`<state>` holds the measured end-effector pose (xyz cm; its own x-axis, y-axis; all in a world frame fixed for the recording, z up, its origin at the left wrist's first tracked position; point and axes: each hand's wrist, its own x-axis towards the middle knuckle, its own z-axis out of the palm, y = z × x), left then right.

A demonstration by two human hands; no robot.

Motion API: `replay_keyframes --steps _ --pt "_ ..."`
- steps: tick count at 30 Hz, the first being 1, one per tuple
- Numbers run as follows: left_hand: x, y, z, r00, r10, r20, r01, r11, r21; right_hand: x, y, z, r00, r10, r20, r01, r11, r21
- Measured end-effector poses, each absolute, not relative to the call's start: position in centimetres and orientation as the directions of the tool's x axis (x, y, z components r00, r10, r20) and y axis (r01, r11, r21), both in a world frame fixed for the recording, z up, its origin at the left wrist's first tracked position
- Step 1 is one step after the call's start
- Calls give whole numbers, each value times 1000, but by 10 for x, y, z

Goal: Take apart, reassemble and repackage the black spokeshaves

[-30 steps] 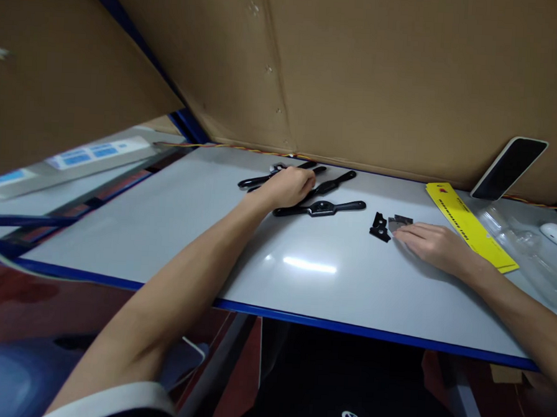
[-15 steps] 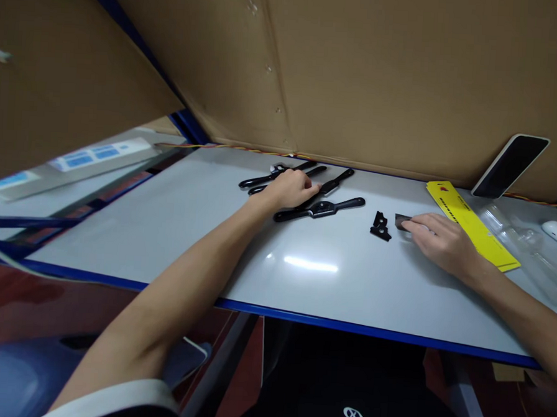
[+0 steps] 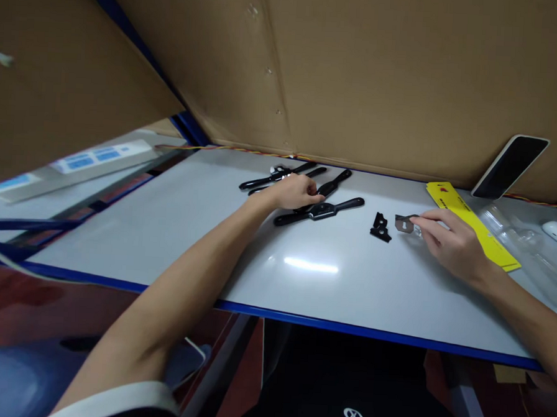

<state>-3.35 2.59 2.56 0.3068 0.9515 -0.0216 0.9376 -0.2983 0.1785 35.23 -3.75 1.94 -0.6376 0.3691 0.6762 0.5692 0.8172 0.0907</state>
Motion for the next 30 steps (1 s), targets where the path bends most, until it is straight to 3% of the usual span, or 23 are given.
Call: replay_keyframes --steps 3,9,12,15,18,20,24,30 --pt "-34 24 27 332 940 -73 936 -319 147 352 -37 18 -651 375 660 553 830 73" --pt "-34 23 26 310 950 44 924 -311 222 351 -34 20 -639 338 691 514 856 56" --pt "-30 20 30 271 954 129 871 -300 390 352 -35 24 -578 303 758 495 869 30" --pt "-19 11 37 269 942 199 708 -333 623 355 -38 28 -510 320 798 517 856 -13" --pt "-2 -5 45 349 910 225 559 -395 729 359 -40 35 -484 314 817 565 825 17" --pt "12 -18 49 420 881 219 543 -437 717 362 -40 41 -455 236 859 591 801 93" --pt "35 -38 51 550 805 221 619 -571 539 365 -40 51 -360 114 926 634 758 153" --pt "54 -51 40 757 652 53 600 -724 340 355 -52 47 -354 260 898 662 748 44"
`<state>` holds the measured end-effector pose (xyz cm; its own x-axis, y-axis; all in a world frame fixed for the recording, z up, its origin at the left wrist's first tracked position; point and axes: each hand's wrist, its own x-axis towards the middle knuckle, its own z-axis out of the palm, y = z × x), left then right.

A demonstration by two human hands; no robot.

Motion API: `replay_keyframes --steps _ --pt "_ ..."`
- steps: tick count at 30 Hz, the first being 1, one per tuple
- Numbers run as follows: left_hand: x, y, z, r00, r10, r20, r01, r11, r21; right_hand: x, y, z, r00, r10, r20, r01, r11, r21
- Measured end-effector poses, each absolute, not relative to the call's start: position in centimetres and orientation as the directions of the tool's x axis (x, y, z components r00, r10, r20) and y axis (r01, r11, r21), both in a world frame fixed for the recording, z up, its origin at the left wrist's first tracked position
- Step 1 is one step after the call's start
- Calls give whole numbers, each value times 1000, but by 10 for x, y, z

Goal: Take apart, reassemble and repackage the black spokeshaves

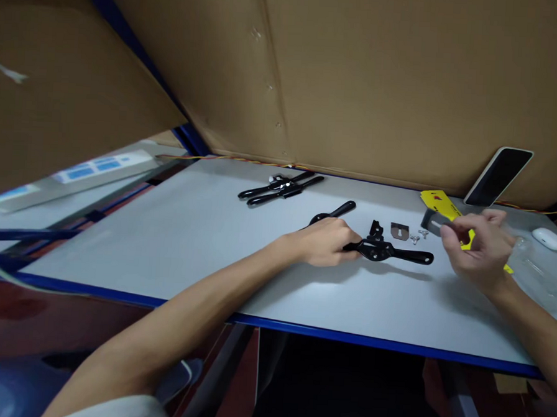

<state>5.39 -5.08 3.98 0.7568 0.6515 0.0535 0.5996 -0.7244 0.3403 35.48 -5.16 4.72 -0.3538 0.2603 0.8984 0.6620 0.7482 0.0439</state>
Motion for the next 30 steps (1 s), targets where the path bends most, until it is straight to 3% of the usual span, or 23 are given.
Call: replay_keyframes --steps 7,14,19,26,30 --pt "60 -57 29 814 575 80 521 -785 333 340 -67 41 -492 399 774 511 852 -114" --pt "64 -63 34 798 603 -2 542 -716 439 325 -73 32 -630 240 739 364 931 7" --pt "70 -66 31 763 646 12 587 -701 406 319 -80 28 -747 196 635 283 958 37" --pt "74 -67 25 713 699 53 638 -678 365 313 -87 25 -823 137 551 277 944 179" --pt "75 -68 28 714 700 24 649 -674 352 309 -87 18 -832 181 524 301 941 154"
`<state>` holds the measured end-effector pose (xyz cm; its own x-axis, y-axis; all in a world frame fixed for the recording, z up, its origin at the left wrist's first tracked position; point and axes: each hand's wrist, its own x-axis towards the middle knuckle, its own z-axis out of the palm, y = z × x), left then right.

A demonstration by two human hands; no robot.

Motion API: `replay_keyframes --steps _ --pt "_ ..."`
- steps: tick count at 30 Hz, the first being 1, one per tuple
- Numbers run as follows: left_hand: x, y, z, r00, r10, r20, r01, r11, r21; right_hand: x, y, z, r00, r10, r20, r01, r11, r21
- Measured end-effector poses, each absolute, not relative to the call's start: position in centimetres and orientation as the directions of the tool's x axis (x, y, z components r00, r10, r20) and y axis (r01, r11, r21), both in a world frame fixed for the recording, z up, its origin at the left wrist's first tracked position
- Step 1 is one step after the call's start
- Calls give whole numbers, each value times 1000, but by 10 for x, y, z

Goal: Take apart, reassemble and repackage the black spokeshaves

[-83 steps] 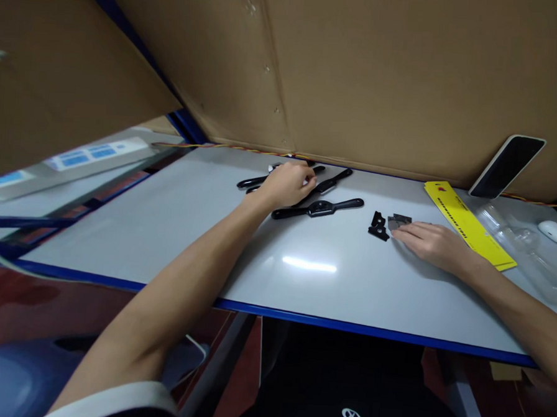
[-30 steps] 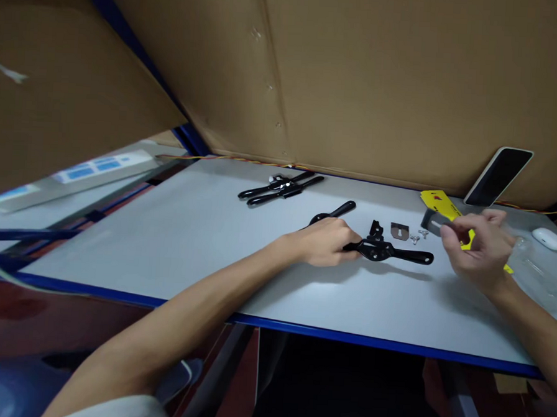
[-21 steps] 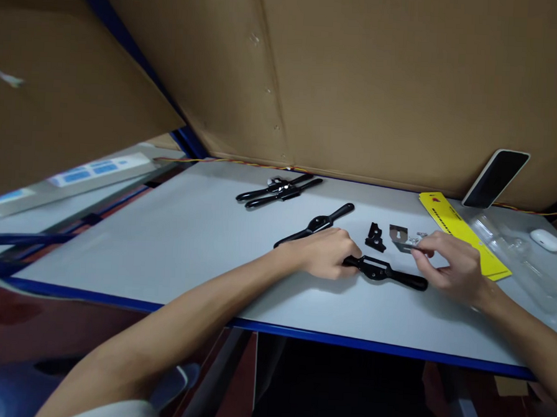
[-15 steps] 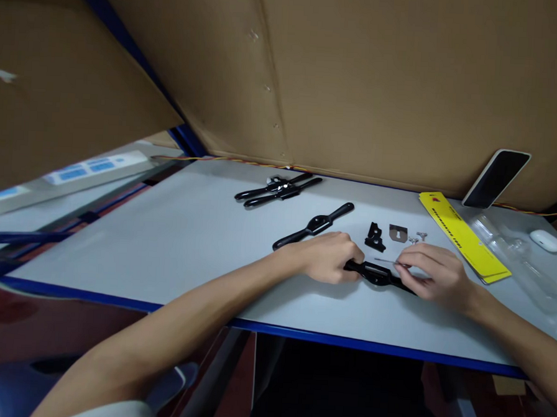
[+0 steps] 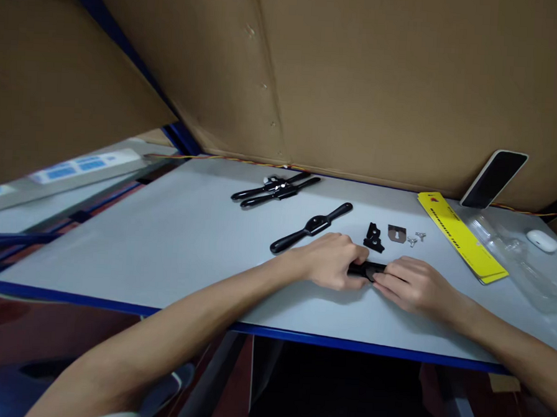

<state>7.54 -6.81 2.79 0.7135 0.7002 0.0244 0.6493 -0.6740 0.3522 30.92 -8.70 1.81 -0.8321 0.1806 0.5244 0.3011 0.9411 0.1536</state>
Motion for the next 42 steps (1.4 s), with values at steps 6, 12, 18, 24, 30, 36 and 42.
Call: replay_keyframes --steps 6,12,18,24,30,36,42 --pt "73 -68 32 738 675 7 626 -689 366 311 -85 16 -836 298 460 353 935 36" --pt "73 -69 30 776 629 41 591 -750 297 319 -71 21 -760 435 483 398 899 -184" --pt "73 -69 31 816 575 66 564 -815 129 321 -58 21 -776 578 253 562 815 -139" --pt "72 -68 30 832 549 77 541 -834 107 322 -59 15 -753 572 324 557 817 -148" --pt "73 -67 29 817 573 60 560 -814 151 319 -59 11 -640 559 528 435 829 -351" --pt "72 -68 32 803 593 64 572 -796 200 316 -75 15 -580 440 686 335 896 -291" --pt "72 -69 33 787 615 45 588 -770 248 312 -83 12 -669 346 658 283 937 -205"
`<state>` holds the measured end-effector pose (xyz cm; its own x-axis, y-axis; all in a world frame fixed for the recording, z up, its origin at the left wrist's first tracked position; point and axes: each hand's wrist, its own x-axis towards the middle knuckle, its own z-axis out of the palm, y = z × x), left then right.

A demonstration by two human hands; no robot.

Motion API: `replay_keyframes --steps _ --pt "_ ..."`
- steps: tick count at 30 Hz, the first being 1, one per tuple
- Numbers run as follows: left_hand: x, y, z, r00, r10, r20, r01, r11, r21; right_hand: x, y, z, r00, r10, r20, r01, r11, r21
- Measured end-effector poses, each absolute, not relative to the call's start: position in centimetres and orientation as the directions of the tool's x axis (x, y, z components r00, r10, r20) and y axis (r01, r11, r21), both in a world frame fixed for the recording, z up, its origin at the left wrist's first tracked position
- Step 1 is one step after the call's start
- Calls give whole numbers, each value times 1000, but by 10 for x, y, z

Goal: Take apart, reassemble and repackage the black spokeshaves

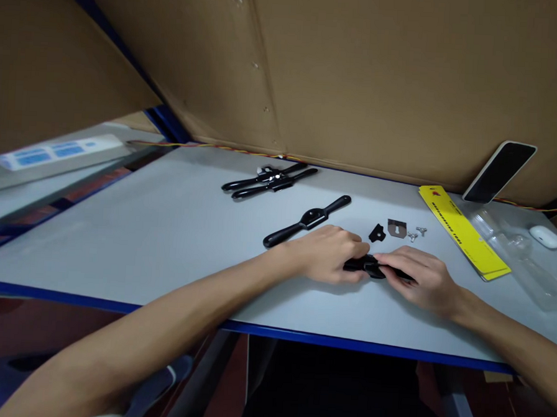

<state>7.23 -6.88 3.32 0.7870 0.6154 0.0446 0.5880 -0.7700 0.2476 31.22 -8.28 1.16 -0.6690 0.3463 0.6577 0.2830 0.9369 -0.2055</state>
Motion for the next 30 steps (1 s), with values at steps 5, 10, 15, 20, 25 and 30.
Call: replay_keyframes --steps 5,10,15,20,25,30 --pt "72 -69 33 786 616 57 582 -767 271 313 -82 9 -720 300 625 281 951 -133" --pt "72 -69 33 787 614 59 582 -772 256 312 -83 14 -775 295 559 253 955 -152" --pt "73 -69 33 791 611 43 586 -775 237 324 -72 26 -778 369 507 408 912 -37" --pt "73 -69 34 793 608 31 587 -777 227 358 -44 41 -699 607 377 676 733 72" --pt "73 -69 33 785 619 21 600 -768 225 380 -25 40 -671 672 314 701 712 -27" --pt "72 -70 33 785 620 25 598 -767 232 376 -26 32 -679 706 202 714 699 -42"
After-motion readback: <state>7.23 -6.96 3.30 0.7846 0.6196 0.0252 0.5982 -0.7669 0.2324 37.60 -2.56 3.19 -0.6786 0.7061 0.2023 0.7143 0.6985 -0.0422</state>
